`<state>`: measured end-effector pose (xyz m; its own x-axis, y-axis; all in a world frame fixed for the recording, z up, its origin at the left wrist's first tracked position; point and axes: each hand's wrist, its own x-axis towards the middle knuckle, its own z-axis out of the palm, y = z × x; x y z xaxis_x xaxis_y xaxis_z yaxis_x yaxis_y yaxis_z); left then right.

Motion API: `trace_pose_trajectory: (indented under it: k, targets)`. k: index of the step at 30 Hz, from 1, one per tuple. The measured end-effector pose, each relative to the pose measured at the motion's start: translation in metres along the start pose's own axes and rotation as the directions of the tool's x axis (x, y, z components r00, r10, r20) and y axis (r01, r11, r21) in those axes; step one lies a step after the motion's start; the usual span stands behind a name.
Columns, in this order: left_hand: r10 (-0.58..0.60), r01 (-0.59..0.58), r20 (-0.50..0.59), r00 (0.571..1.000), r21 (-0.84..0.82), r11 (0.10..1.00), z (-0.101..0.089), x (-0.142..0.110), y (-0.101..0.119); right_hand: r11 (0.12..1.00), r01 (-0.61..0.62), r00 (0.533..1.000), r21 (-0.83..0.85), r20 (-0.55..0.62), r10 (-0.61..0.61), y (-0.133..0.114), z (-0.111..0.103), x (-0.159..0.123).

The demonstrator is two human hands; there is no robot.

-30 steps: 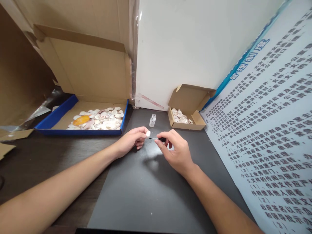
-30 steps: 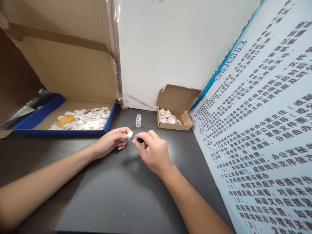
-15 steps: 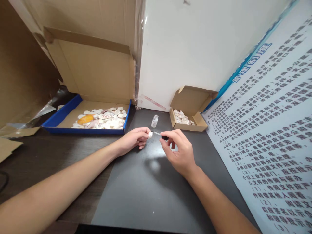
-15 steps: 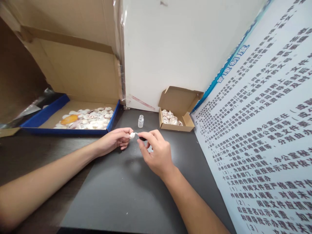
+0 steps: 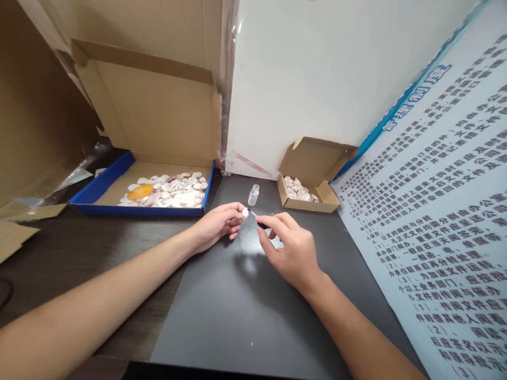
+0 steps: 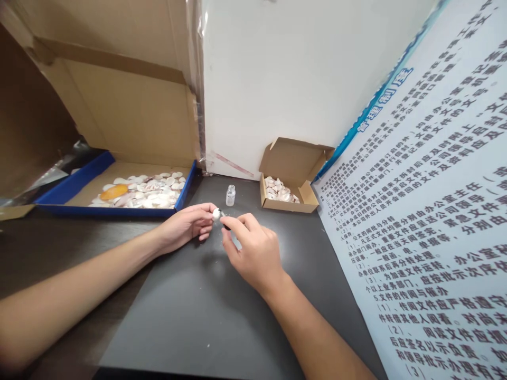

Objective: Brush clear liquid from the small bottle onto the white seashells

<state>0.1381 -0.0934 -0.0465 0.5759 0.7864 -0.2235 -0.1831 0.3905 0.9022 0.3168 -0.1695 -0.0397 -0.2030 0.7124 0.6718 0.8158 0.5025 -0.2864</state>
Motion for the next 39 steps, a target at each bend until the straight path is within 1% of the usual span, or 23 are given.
trace_pose_trajectory:
  k: [4,6,8,13,16,21,25,32,39]
  targets:
    - [0.018,-0.028,-0.056,0.998,-0.186,0.982,0.000,0.001,0.001,0.986,-0.035,0.999,-0.161,0.013,0.037,0.001,0.003,-0.001]
    - [0.011,-0.024,-0.052,0.999,-0.271,0.962,0.001,0.000,0.002,0.977,-0.042,0.998,-0.209,0.045,0.052,0.000,0.004,-0.001]
    - [0.005,-0.014,-0.032,0.999,-0.301,0.953,0.003,-0.002,0.002,0.972,-0.036,0.995,-0.231,0.087,0.057,-0.003,0.004,-0.002]
    - [0.038,-0.038,-0.006,0.999,-0.274,0.961,0.009,-0.007,-0.001,0.980,-0.004,0.976,-0.199,0.211,0.047,-0.011,0.006,-0.002]
    - [0.036,-0.036,-0.001,0.999,-0.253,0.967,0.010,-0.007,-0.003,0.985,-0.022,0.968,-0.170,0.243,0.063,-0.012,0.008,-0.002]
    - [0.039,-0.025,0.058,0.998,-0.210,0.977,0.011,-0.008,-0.003,0.984,-0.020,0.955,-0.174,0.287,0.070,-0.010,0.009,-0.003]
    - [0.040,-0.027,0.077,0.996,-0.165,0.986,0.012,-0.009,-0.004,0.986,-0.045,0.948,-0.160,0.306,0.092,-0.009,0.008,-0.003]
    - [0.023,-0.013,0.047,0.999,-0.207,0.978,0.013,-0.006,-0.004,0.993,-0.119,0.938,-0.006,0.327,0.115,-0.009,0.007,-0.004]
    - [0.009,0.003,0.059,0.998,-0.194,0.981,0.011,-0.005,-0.006,0.989,-0.150,0.926,-0.006,0.349,0.143,-0.008,0.007,-0.003]
